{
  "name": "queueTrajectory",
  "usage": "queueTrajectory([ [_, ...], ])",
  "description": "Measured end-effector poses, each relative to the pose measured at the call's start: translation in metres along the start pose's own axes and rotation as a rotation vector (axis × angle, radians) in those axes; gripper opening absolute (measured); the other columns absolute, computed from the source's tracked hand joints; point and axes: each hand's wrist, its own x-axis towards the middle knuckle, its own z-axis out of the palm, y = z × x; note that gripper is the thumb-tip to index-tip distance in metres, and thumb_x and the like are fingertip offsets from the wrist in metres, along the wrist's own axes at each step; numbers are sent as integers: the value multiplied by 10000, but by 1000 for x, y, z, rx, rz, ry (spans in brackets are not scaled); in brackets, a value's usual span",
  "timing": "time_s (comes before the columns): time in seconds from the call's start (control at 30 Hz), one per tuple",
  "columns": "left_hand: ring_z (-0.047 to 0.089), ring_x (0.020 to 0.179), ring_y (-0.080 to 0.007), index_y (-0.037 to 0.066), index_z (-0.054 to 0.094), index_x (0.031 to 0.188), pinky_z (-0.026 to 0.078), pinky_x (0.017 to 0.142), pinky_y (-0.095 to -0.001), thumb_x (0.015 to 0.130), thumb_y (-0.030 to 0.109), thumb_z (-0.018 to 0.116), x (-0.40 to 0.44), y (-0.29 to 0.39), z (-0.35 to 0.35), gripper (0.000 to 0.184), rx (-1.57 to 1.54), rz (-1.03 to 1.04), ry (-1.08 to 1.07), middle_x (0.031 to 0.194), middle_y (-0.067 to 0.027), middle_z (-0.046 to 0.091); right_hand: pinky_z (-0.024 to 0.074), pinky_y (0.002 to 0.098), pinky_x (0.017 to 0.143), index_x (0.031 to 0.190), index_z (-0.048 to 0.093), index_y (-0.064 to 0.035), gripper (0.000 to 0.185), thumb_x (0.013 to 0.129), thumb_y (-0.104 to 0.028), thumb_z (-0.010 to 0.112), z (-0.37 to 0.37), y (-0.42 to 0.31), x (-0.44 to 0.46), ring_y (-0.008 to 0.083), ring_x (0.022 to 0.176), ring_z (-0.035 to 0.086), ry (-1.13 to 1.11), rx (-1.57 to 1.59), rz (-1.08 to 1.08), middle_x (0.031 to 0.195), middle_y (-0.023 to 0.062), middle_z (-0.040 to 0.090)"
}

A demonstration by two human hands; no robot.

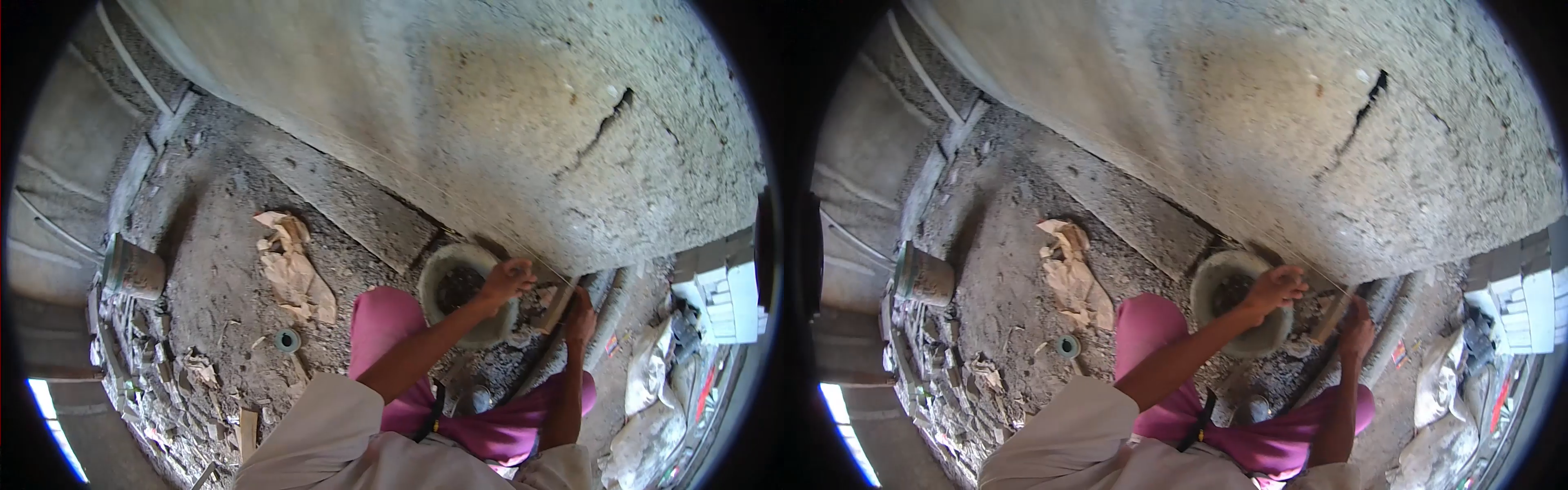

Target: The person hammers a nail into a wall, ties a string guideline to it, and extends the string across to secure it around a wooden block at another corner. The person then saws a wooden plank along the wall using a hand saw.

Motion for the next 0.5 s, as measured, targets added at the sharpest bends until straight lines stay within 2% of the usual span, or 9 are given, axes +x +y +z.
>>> queueTrajectory([
  [0.13,640,938,-128,122,543,1284,496,800,-335,952,305,633,0,0,-3,390,31,-5,12,1095,-36,691,485,535,721,1158,621,-181,260,967,-116,457,1,-3,0,415,897,665,51,47,-38,980,196,694],
  [0.2,641,949,-134,117,531,1308,498,817,-329,957,331,631,-1,2,-3,424,57,-9,24,1102,-44,690,502,492,798,1169,629,-141,303,978,-171,396,-6,-10,0,392,988,658,-52,-5,118,1082,153,688],
  [0.37,645,944,-141,113,529,1314,498,831,-330,952,346,639,-4,6,-1,444,93,-19,31,1101,-51,689,502,493,777,1163,632,-140,296,979,-159,402,1,2,0,401,976,657,-7,25,78,1052,161,695],
  [0.47,649,934,-139,120,548,1285,501,821,-331,939,330,654,-5,7,-3,419,108,-27,25,1090,-51,690,492,517,723,1161,628,-176,268,977,-105,446,2,-4,2,404,939,660,15,2,82,988,183,699],
  [0.5,650,930,-138,124,557,1268,505,809,-332,928,318,667,-6,6,-4,408,114,-32,3,1080,-49,692,494,513,726,1162,629,-179,273,973,-104,446,8,2,1,405,937,661,68,41,-4,980,180,700],
])
